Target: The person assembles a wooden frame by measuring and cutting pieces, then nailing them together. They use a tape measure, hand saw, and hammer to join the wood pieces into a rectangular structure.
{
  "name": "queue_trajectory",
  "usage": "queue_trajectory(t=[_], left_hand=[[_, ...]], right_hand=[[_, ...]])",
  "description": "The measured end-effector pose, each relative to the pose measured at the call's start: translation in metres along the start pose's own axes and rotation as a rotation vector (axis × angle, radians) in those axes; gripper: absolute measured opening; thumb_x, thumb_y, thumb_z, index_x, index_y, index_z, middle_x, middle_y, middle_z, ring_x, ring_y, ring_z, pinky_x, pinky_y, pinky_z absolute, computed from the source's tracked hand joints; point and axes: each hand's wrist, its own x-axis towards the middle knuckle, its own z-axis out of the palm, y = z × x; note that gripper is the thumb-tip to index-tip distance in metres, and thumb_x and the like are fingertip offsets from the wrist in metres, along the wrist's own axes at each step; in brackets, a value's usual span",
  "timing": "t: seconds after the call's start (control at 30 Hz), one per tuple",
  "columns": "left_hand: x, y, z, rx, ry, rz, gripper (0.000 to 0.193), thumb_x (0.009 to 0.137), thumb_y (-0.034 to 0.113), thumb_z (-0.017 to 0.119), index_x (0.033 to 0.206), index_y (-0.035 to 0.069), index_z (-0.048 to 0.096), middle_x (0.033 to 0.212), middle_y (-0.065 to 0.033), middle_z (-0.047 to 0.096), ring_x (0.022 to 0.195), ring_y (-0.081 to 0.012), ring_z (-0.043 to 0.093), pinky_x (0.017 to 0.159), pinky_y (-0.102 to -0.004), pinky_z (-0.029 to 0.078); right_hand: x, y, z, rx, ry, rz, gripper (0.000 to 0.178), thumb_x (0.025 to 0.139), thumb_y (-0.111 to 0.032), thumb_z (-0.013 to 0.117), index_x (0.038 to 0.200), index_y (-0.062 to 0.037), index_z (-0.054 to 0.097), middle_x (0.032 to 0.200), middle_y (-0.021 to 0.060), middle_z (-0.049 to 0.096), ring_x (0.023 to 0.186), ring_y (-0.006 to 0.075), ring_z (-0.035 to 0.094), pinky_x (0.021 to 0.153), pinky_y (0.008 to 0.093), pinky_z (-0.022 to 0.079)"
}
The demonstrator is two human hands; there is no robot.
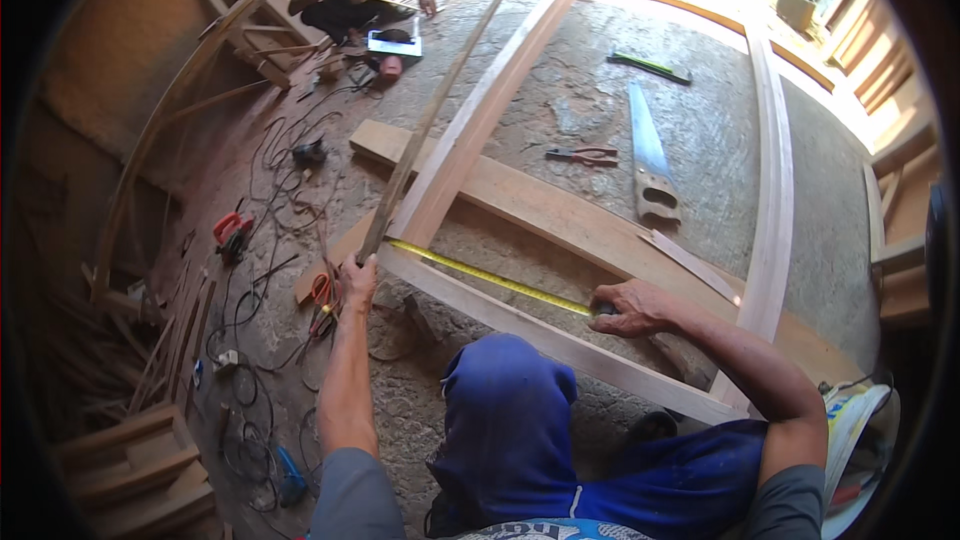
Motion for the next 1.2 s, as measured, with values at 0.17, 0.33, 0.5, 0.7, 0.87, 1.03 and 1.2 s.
queue_trajectory(t=[0.17, 0.33, 0.5, 0.7, 0.87, 1.03, 1.2], left_hand=[[-0.033, 0.04, 0.025, -0.232, -0.173, -0.178, 0.025, 0.102, 0.023, 0.063, 0.112, 0.0, 0.06, 0.074, -0.0013, 0.053, 0.061, -0.011, 0.05, 0.054, -0.0304, 0.042], [-0.043, 0.048, 0.024, -0.33, -0.204, -0.152, 0.027, 0.101, 0.023, 0.065, 0.12, 0.004, 0.059, 0.069, 0.0021, 0.046, 0.058, -0.0089, 0.043, 0.053, -0.0272, 0.038], [-0.028, 0.026, 0.036, -0.333, -0.189, -0.189, 0.031, 0.1, 0.022, 0.068, 0.126, 0.007, 0.058, 0.066, 0.002, 0.045, 0.055, -0.0084, 0.044, 0.047, -0.0273, 0.034], [-0.028, 0.04, 0.058, -0.304, -0.176, -0.22, 0.032, 0.099, 0.021, 0.068, 0.126, 0.007, 0.058, 0.066, 0.0021, 0.045, 0.054, -0.0086, 0.044, 0.046, -0.0274, 0.034], [-0.03, 0.054, 0.073, -0.297, -0.193, -0.22, 0.032, 0.099, 0.021, 0.067, 0.126, 0.007, 0.058, 0.066, 0.0021, 0.045, 0.054, -0.0087, 0.044, 0.046, -0.0274, 0.034], [-0.031, 0.061, 0.078, -0.287, -0.21, -0.21, 0.031, 0.099, 0.022, 0.067, 0.126, 0.007, 0.058, 0.066, 0.0021, 0.045, 0.055, -0.0087, 0.044, 0.046, -0.0274, 0.034], [-0.028, 0.06, 0.07, -0.289, -0.212, -0.208, 0.031, 0.1, 0.022, 0.067, 0.126, 0.007, 0.058, 0.066, 0.0021, 0.045, 0.055, -0.0088, 0.044, 0.046, -0.0273, 0.034]], right_hand=[[-0.092, 0.041, -0.001, 0.112, -0.009, 0.15, 0.057, 0.096, -0.057, 0.055, 0.127, -0.0093, 0.065, 0.113, 0.0241, 0.071, 0.105, 0.0433, 0.067, 0.091, 0.0514, 0.051], [-0.239, 0.086, 0.034, -0.036, 0.117, 0.397, 0.047, 0.092, -0.044, 0.062, 0.129, -0.0161, 0.063, 0.115, 0.0195, 0.068, 0.111, 0.0394, 0.065, 0.092, 0.0505, 0.052], [-0.33, 0.121, 0.095, -0.039, 0.184, 0.634, 0.042, 0.091, -0.039, 0.063, 0.128, -0.0207, 0.064, 0.119, 0.0158, 0.064, 0.113, 0.0368, 0.064, 0.092, 0.0503, 0.053], [-0.349, 0.136, 0.136, -0.026, 0.339, 0.637, 0.039, 0.09, -0.034, 0.066, 0.127, -0.0221, 0.064, 0.114, 0.0146, 0.064, 0.11, 0.0354, 0.065, 0.092, 0.0493, 0.053], [-0.352, 0.136, 0.142, -0.015, 0.36, 0.653, 0.038, 0.09, -0.034, 0.066, 0.127, -0.0236, 0.064, 0.113, 0.0138, 0.064, 0.109, 0.0344, 0.065, 0.091, 0.0501, 0.054], [-0.354, 0.141, 0.147, -0.019, 0.377, 0.642, 0.038, 0.09, -0.035, 0.067, 0.127, -0.0241, 0.064, 0.115, 0.0129, 0.063, 0.111, 0.0339, 0.065, 0.09, 0.0507, 0.054], [-0.353, 0.14, 0.144, -0.014, 0.358, 0.653, 0.038, 0.091, -0.035, 0.066, 0.127, -0.0246, 0.064, 0.117, 0.0126, 0.062, 0.111, 0.0335, 0.064, 0.091, 0.0502, 0.054]])
